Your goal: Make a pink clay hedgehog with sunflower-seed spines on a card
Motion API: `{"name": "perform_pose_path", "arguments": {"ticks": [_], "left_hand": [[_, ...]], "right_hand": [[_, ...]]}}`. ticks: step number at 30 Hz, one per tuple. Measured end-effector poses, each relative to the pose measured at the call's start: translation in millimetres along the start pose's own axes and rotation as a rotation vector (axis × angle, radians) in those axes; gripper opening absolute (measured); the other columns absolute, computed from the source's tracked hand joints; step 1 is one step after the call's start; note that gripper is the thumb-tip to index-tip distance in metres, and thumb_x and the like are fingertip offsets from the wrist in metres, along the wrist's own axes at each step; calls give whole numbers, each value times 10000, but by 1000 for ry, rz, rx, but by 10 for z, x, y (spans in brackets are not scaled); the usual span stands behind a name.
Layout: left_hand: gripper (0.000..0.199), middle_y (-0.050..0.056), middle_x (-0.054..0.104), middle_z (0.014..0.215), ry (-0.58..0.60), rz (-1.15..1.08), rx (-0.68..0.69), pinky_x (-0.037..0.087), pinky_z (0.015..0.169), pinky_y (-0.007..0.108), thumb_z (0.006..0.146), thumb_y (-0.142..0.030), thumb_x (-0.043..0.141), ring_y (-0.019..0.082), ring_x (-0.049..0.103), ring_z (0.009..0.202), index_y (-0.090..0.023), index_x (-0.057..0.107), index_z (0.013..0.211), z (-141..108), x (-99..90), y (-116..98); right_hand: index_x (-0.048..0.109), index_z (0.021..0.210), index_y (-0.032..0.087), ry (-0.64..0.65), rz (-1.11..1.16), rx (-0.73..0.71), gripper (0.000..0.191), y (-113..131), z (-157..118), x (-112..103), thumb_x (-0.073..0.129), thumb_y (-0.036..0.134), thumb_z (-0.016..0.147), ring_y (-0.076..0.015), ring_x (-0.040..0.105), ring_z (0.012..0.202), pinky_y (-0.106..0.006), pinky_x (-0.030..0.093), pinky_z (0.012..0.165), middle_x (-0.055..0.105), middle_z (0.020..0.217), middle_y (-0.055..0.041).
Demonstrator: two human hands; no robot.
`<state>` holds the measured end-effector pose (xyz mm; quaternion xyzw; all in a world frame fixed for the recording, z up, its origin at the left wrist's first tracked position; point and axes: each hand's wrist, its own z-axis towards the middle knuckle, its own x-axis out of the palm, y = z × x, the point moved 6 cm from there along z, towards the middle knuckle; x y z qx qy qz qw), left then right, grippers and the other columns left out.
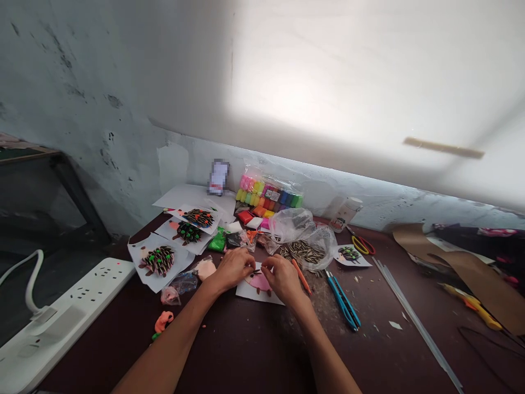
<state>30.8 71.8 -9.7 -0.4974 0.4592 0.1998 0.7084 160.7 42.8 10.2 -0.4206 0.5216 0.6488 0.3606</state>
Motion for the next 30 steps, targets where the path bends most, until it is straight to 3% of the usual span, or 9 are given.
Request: {"name": "perform_pose_path", "arguments": {"ticks": [22, 30], "left_hand": [[155, 36, 636, 867, 15, 28, 11, 393, 765, 264, 803, -216, 588, 181, 566, 879, -235, 739, 825, 25, 41, 26], [171, 33, 652, 877, 1, 7, -3, 401, 782, 264, 793, -199, 570, 178, 575, 894, -229, 736, 819, 8, 8, 15]], "right_hand": [[745, 839, 217, 75, -21, 24, 164, 2, 122, 134, 583, 199, 833, -160, 627, 827, -219, 377, 683, 713, 888, -43], [737, 848, 219, 55, 1, 31, 164, 26, 84, 41, 574, 242, 848, -159, 625, 839, -224, 384, 700, 707, 887, -37]]}}
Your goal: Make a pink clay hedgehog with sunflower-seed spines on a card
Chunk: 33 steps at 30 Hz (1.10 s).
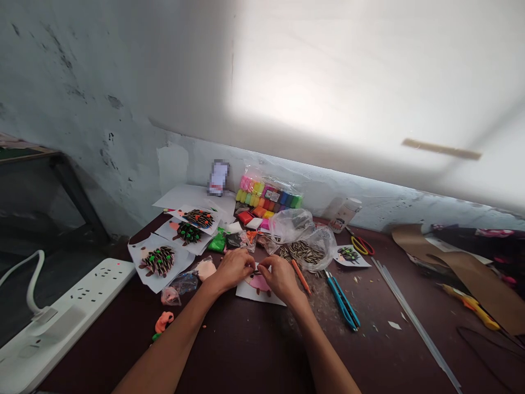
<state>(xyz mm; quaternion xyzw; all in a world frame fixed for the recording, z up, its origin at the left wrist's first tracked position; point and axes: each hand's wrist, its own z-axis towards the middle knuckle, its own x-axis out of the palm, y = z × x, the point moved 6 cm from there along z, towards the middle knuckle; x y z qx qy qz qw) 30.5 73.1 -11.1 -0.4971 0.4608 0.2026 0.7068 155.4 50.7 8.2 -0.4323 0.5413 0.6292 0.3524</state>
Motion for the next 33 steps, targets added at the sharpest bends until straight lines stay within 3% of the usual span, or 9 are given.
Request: {"name": "perform_pose_path", "arguments": {"ticks": [6, 19, 33], "left_hand": [[169, 33, 652, 873, 10, -26, 3, 403, 795, 267, 778, -183, 565, 175, 579, 890, -215, 730, 800, -5, -7, -5], [172, 34, 668, 879, 8, -20, -18, 401, 785, 270, 765, -179, 571, 176, 588, 893, -216, 734, 806, 5, -11, -8], [173, 35, 691, 896, 16, -68, -20, 423, 806, 268, 749, -173, 571, 171, 606, 874, -200, 733, 803, 18, 12, 64]], "right_hand": [[728, 798, 201, 39, 9, 28, 104, -72, -62, -61, 650, 268, 783, -158, 622, 820, -225, 380, 703, 703, 855, -29], [740, 787, 220, 59, -45, 28, 139, -11, -46, -17, 605, 194, 799, -148, 625, 771, -220, 361, 651, 718, 832, -20], [738, 810, 216, 16, 14, 45, 118, -53, -50, -86, 624, 205, 784, -156, 633, 825, -218, 382, 699, 720, 863, -21]]}}
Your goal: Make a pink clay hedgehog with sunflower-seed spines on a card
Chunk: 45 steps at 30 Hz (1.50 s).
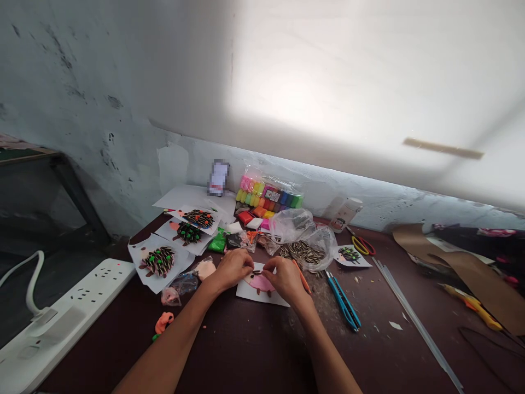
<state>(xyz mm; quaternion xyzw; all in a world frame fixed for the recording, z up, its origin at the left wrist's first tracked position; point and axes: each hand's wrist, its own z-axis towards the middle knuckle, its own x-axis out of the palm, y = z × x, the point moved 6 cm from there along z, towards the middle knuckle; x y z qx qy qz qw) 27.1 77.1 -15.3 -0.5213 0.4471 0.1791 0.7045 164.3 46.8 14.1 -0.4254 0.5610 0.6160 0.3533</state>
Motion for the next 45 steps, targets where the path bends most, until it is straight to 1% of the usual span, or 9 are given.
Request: {"name": "perform_pose_path", "arguments": {"ticks": [8, 18, 26, 29, 32, 36, 38, 41, 45], "left_hand": [[223, 41, 686, 919, -28, 9, -7, 445, 818, 258, 758, -101, 536, 168, 608, 889, -187, 711, 867, 5, 17, 66], [277, 58, 653, 954, -24, 49, -7, 431, 831, 271, 748, -66, 522, 178, 597, 907, -185, 700, 924, 9, 37, 74], [277, 71, 659, 974, -12, 38, -9, 430, 827, 278, 751, -66, 525, 188, 601, 912, -167, 706, 934, 14, 36, 69], [276, 73, 660, 983, -10, 33, -13, 428, 827, 280, 751, -65, 526, 193, 602, 924, -164, 705, 935, 12, 37, 71], [275, 71, 660, 983, -15, 35, -16, 425, 828, 283, 749, -65, 527, 198, 600, 939, -167, 705, 932, 8, 30, 69], [261, 64, 659, 977, -17, 29, -15, 426, 813, 280, 761, -81, 525, 195, 600, 927, -174, 706, 924, 7, 24, 63], [258, 62, 660, 977, -14, 27, -16, 427, 807, 277, 762, -82, 527, 191, 602, 914, -174, 706, 924, 9, 27, 65], [268, 59, 659, 981, -17, 29, -17, 428, 808, 272, 754, -72, 532, 188, 602, 917, -177, 705, 930, 10, 30, 69], [260, 59, 656, 969, -25, 35, -15, 430, 822, 272, 756, -75, 535, 191, 600, 935, -179, 706, 924, 4, 25, 65]], "right_hand": [[728, 927, 221, -122, -158, 143, 205, -342, 65, -174, 535, 204, 860, -168, 617, 881, -231, 367, 694, 688, 944, -43], [693, 1091, 276, -63, -284, 133, 301, -480, 119, -76, 489, 188, 888, -180, 580, 971, -238, 360, 711, 645, 999, -51], [706, 921, 237, -84, -350, 79, 234, -449, 143, -73, 472, 227, 907, -186, 557, 931, -247, 348, 691, 629, 949, -61], [692, 892, 216, -188, -239, 41, 207, -430, 119, -137, 485, 212, 889, -179, 553, 913, -243, 350, 710, 626, 932, -58], [668, 871, 189, -273, 54, -12, 180, -424, 108, -171, 490, 214, 860, -159, 557, 798, -241, 361, 697, 635, 841, -38], [628, 756, 165, -174, 549, -22, 153, -443, 166, -27, 542, 290, 776, -132, 507, 621, -233, 368, 598, 601, 680, -2], [629, 751, 163, -111, 702, -23, 184, -435, 190, 56, 551, 330, 747, -123, 484, 597, -228, 363, 571, 578, 652, 9], [648, 815, 162, -57, 768, -36, 229, -404, 191, 124, 535, 347, 740, -114, 457, 579, -221, 351, 550, 559, 646, 19], [646, 860, 162, -17, 716, -62, 224, -336, 155, 145, 510, 277, 725, -122, 486, 614, -221, 362, 561, 581, 690, 7]]}}
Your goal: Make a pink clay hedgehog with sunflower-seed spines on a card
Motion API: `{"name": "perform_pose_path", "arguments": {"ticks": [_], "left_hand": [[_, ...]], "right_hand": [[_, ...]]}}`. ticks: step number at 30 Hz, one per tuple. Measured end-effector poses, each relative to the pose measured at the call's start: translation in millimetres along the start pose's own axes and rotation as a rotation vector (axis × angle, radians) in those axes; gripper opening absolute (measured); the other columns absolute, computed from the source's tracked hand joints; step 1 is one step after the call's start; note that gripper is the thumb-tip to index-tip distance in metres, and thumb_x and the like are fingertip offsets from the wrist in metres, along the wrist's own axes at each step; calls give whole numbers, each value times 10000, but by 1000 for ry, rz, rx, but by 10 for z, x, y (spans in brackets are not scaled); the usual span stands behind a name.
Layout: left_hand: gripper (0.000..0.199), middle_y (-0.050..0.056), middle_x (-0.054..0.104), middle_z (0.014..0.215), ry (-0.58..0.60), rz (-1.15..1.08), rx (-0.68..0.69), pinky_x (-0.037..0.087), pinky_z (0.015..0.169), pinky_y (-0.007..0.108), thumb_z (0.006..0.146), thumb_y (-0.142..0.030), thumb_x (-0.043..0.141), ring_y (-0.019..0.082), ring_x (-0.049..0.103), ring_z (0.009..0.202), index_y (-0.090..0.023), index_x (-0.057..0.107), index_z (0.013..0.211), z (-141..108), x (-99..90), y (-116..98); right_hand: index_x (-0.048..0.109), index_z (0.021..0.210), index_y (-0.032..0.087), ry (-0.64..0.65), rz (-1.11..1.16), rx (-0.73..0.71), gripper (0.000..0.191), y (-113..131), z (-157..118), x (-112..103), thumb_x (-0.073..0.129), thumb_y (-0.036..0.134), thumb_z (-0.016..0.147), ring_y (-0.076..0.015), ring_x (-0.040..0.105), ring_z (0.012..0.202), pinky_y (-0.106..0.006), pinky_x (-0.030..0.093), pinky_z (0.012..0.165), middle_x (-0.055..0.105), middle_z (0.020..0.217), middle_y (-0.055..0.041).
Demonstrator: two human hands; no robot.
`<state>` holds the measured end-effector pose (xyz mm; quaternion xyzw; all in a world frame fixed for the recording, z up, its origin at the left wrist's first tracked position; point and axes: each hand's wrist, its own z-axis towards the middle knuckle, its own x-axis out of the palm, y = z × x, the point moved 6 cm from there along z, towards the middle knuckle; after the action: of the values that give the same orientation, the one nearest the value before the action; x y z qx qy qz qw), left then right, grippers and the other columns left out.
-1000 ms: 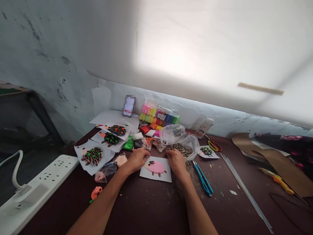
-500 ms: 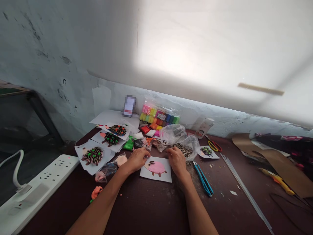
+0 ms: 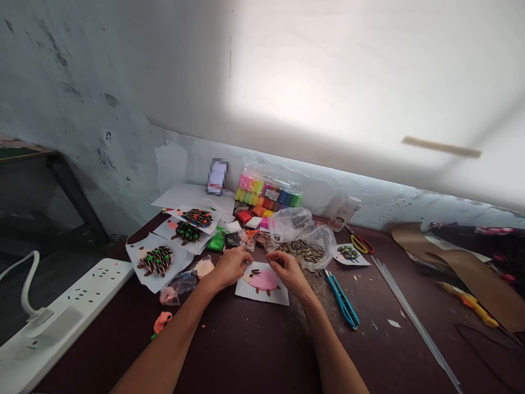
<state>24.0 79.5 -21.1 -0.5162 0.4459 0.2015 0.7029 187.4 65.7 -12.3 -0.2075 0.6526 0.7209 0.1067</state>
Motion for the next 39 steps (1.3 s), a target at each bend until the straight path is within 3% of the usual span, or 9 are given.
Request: {"name": "perform_pose_path", "arguments": {"ticks": [7, 13, 22, 26, 35, 39], "left_hand": [[255, 61, 659, 969, -3, 8, 3, 438, 831, 275, 774, -84, 523, 187, 603, 925, -179, 705, 925, -4, -3, -9], [269, 61, 658, 965, -5, 6, 1, 437, 847, 278, 764, -73, 528, 189, 602, 929, -177, 706, 937, 2, 9, 11], [272, 58, 657, 973, -4, 9, -11, 435, 836, 276, 759, -77, 519, 190, 600, 933, -184, 705, 927, -10, -13, -11], [272, 57, 656, 969, 0, -1, -1, 437, 834, 277, 755, -74, 521, 186, 604, 917, -184, 705, 923, 0, 0, 1], [259, 58, 658, 968, -5, 13, 7, 443, 850, 275, 770, -94, 514, 185, 602, 944, -187, 701, 923, 9, 26, 27], [272, 62, 659, 973, -5, 19, 7, 446, 853, 282, 764, -86, 509, 187, 603, 934, -185, 701, 929, 4, 20, 16]], "right_hand": [[663, 833, 176, -27, -169, -46, 218, 108, -38, 6, 470, 255, 768, -133, 532, 635, -224, 385, 582, 622, 692, 0], [730, 902, 189, -34, -211, -48, 279, 91, -59, 31, 502, 214, 742, -187, 637, 830, -286, 459, 759, 721, 921, -60], [661, 891, 188, -128, -206, -11, 203, 126, -80, -22, 511, 239, 764, -132, 589, 520, -234, 434, 543, 707, 728, -12], [685, 772, 196, -156, -333, -53, 162, 187, -83, -52, 532, 243, 751, -137, 582, 569, -226, 410, 577, 689, 674, -7], [729, 793, 179, -115, -305, -4, 220, 128, -79, -1, 521, 226, 734, -144, 579, 605, -221, 401, 572, 686, 672, -15], [721, 818, 199, -114, -422, 11, 208, 140, -96, 4, 525, 181, 748, -155, 614, 680, -232, 411, 633, 709, 755, -22]]}}
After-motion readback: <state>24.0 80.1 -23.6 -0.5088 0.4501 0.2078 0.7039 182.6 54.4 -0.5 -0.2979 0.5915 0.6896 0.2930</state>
